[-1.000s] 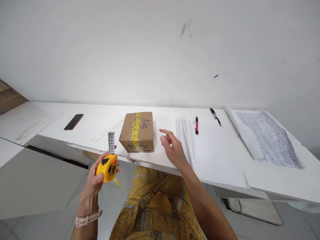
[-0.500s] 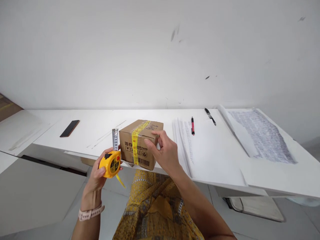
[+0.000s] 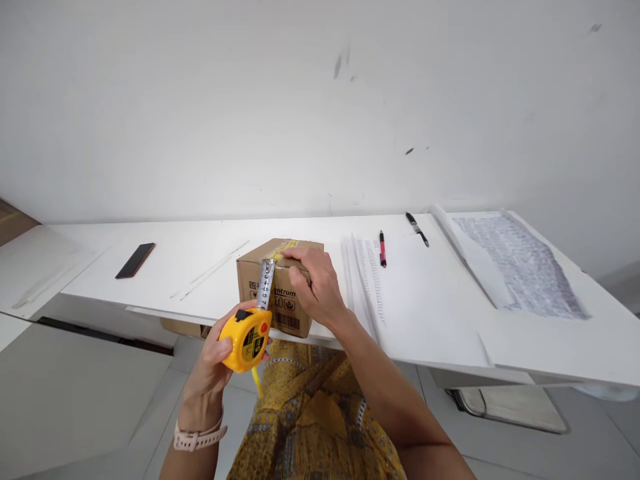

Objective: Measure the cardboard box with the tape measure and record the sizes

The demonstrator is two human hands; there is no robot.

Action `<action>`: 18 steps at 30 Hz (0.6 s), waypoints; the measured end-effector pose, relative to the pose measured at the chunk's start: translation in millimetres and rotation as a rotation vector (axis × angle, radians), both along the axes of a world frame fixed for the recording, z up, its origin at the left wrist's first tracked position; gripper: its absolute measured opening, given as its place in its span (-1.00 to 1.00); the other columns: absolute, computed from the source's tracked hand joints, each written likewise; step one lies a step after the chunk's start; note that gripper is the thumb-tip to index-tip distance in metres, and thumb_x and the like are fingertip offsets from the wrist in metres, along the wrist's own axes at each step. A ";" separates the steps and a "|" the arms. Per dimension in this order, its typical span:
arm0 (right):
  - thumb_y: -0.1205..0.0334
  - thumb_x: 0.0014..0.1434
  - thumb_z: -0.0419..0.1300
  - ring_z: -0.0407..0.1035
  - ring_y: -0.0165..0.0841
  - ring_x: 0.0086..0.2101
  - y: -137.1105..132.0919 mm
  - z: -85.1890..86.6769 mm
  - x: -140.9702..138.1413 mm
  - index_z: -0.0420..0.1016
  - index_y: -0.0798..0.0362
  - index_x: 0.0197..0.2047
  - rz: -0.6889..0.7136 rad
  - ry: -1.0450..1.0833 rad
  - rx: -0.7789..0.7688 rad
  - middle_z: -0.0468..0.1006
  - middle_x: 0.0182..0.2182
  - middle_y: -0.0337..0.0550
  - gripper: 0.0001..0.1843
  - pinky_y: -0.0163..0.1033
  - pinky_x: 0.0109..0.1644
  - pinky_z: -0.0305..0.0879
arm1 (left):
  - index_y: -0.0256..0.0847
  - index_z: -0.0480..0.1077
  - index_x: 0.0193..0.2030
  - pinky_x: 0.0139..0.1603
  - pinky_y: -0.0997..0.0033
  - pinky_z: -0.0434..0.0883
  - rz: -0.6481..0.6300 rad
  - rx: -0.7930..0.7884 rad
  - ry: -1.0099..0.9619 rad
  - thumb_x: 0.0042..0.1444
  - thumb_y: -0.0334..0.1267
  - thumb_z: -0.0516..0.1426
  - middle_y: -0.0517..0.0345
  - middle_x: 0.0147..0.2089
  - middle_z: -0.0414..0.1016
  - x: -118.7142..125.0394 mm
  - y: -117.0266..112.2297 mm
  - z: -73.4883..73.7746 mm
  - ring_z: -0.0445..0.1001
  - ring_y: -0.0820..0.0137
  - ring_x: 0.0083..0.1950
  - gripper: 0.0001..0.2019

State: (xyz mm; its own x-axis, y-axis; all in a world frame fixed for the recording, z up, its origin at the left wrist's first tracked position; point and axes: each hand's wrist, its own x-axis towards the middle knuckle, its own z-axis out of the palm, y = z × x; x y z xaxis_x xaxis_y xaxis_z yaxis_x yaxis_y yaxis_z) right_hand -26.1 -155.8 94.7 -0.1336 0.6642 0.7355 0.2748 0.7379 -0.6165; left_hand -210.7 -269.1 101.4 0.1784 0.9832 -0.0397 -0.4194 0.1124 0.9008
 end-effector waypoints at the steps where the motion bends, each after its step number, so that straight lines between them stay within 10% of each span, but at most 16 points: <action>1: 0.34 0.29 -0.02 0.40 -0.23 -0.03 1.6 1.4 0.2 0.42 -0.05 0.06 0.009 -0.012 0.030 0.56 -0.06 -0.12 -0.66 0.00 0.07 0.25 | -0.17 0.43 0.13 -0.29 0.23 0.60 -0.002 -0.001 -0.005 -0.11 -0.05 0.36 0.01 -0.11 0.51 1.0 0.9 -1.0 0.54 0.22 -0.23 -0.37; 18: 0.29 0.29 0.09 0.44 -0.27 -0.14 20.9 16.6 -1.5 0.54 -0.03 -0.09 0.009 -0.144 0.181 0.61 -0.17 -0.13 -0.78 -0.07 -0.06 0.31 | -0.18 0.43 0.13 -0.30 0.24 0.59 -0.019 0.005 0.000 -0.15 -0.03 0.38 -0.03 -0.07 0.51 -0.8 17.4 -2.9 0.54 0.21 -0.23 -0.33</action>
State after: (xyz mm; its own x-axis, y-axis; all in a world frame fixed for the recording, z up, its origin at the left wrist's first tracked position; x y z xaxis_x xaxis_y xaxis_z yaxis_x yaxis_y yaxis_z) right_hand -27.6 -135.0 111.4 -0.2515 0.5217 0.8152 0.3432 0.8356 -0.4289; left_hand -211.6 -251.7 98.6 0.1967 0.9799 -0.0347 -0.4173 0.1156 0.9014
